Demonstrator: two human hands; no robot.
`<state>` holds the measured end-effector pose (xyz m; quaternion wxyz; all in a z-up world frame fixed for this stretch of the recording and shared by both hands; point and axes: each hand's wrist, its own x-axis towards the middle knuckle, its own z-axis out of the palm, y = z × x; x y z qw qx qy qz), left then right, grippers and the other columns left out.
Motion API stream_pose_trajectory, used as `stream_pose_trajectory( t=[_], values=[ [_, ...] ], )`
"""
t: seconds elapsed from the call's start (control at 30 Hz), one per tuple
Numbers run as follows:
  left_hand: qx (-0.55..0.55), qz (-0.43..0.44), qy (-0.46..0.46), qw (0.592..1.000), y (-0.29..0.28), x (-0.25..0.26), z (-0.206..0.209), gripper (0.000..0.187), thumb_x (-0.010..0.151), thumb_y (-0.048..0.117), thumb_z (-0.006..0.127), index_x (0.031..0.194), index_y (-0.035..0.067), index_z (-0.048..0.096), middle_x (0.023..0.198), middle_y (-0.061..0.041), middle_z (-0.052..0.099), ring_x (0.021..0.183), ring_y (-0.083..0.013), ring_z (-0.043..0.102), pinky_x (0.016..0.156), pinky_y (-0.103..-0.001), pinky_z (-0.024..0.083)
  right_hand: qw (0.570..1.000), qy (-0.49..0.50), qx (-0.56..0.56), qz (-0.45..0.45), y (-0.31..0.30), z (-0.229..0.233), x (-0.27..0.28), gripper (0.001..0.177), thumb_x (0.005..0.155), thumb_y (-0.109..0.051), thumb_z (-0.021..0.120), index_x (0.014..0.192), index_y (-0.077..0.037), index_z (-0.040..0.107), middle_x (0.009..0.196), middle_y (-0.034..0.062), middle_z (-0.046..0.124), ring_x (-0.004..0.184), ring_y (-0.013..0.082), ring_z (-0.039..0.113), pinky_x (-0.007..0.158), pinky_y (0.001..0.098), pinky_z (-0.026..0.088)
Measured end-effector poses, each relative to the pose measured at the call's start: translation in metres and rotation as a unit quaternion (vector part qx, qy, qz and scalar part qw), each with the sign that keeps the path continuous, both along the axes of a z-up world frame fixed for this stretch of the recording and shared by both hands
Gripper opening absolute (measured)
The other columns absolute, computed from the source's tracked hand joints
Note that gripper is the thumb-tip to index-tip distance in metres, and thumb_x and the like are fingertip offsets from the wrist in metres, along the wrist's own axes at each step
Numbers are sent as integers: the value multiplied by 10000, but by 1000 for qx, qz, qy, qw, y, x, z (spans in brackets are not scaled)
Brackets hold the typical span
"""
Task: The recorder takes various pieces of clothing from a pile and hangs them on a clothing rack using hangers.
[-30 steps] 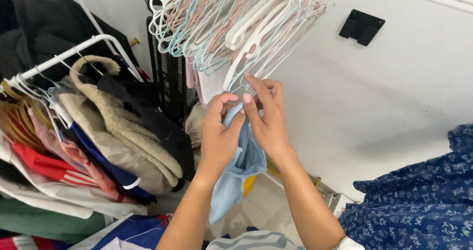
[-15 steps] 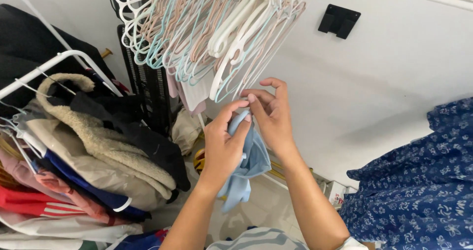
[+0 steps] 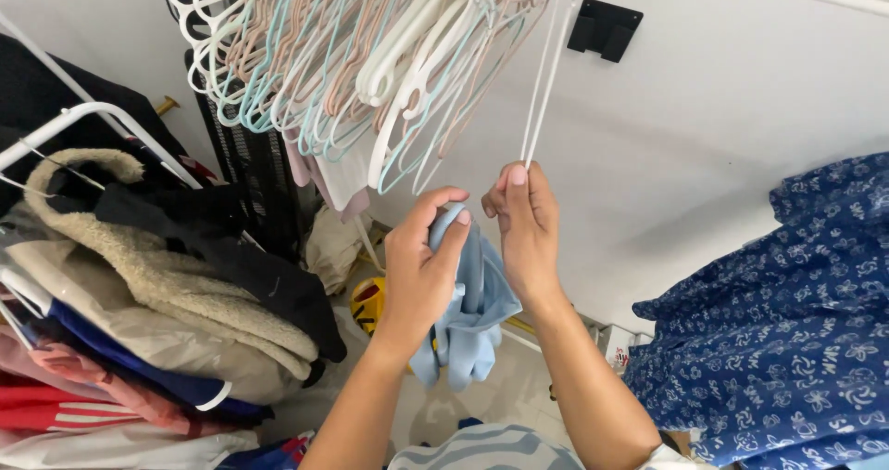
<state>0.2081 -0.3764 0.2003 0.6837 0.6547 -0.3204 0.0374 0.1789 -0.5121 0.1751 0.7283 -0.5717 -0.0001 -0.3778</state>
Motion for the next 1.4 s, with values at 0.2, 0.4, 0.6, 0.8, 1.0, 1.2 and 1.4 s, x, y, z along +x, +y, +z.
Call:
stream_pose_trajectory(
  t=[0.2, 0.4, 0.6, 0.8, 1.0, 1.2, 1.4],
  values=[
    [-7, -51, -90, 995, -4, 1, -16, 139, 1059, 100, 571, 1138, 31, 663, 1033, -69, 684, 945, -125, 633, 858, -271, 502, 992, -83, 65, 71, -2, -44, -44, 310, 1139, -251, 414, 863, -112, 384, 773, -12, 289, 757, 168, 309, 847, 397, 386],
    [97, -106, 143, 979, -22, 5, -60, 219, 962, 200, 628, 1050, 20, 716, 915, -62, 707, 854, -135, 605, 787, -287, 503, 989, -55, 122, 66, 12, -98, -93, 493, 1149, -309, 363, 705, -108, 292, 660, -4, 231, 685, 187, 293, 765, 416, 372],
    [110, -167, 234, 951, -47, 7, -92, 441, 1015, 414, 516, 1094, 32, 721, 899, 34, 680, 871, -67, 558, 788, -229, 453, 965, -53, 152, 206, 26, -146, -126, 543, 1157, -387, 325, 690, -110, 294, 637, 15, 264, 706, 224, 308, 804, 437, 379],
    [62, -181, 154, 969, -41, -3, -96, 496, 1114, 417, 466, 890, 8, 637, 757, 14, 479, 743, -112, 431, 681, -313, 387, 969, 22, 140, 202, 19, -150, -133, 527, 1149, -407, 326, 705, -123, 344, 662, 27, 352, 791, 238, 396, 985, 450, 402],
    [134, -124, 62, 981, -34, -11, -76, 464, 1072, 412, 436, 838, 36, 575, 640, -47, 469, 592, -146, 445, 579, -334, 409, 977, 198, 28, 70, -8, -126, -122, 258, 1047, -168, 487, 1262, -41, 554, 919, 81, 618, 970, 198, 550, 959, 370, 387],
    [141, -186, 30, 972, -26, -14, -80, 452, 1078, 402, 462, 847, 30, 573, 659, -46, 462, 624, -139, 417, 582, -332, 402, 967, 131, 194, 96, -35, -47, -101, 417, 974, -191, 481, 1376, -116, 395, 1021, 15, 682, 867, 181, 603, 779, 325, 460],
    [186, -240, 87, 949, -13, -18, -54, 272, 997, 300, 636, 934, 36, 658, 703, 15, 493, 669, -89, 416, 574, -305, 370, 928, 7, 272, 256, -53, -65, -100, 316, 1179, -382, 421, 1185, -88, 537, 773, -11, 441, 718, 132, 393, 722, 305, 365]
  ],
)
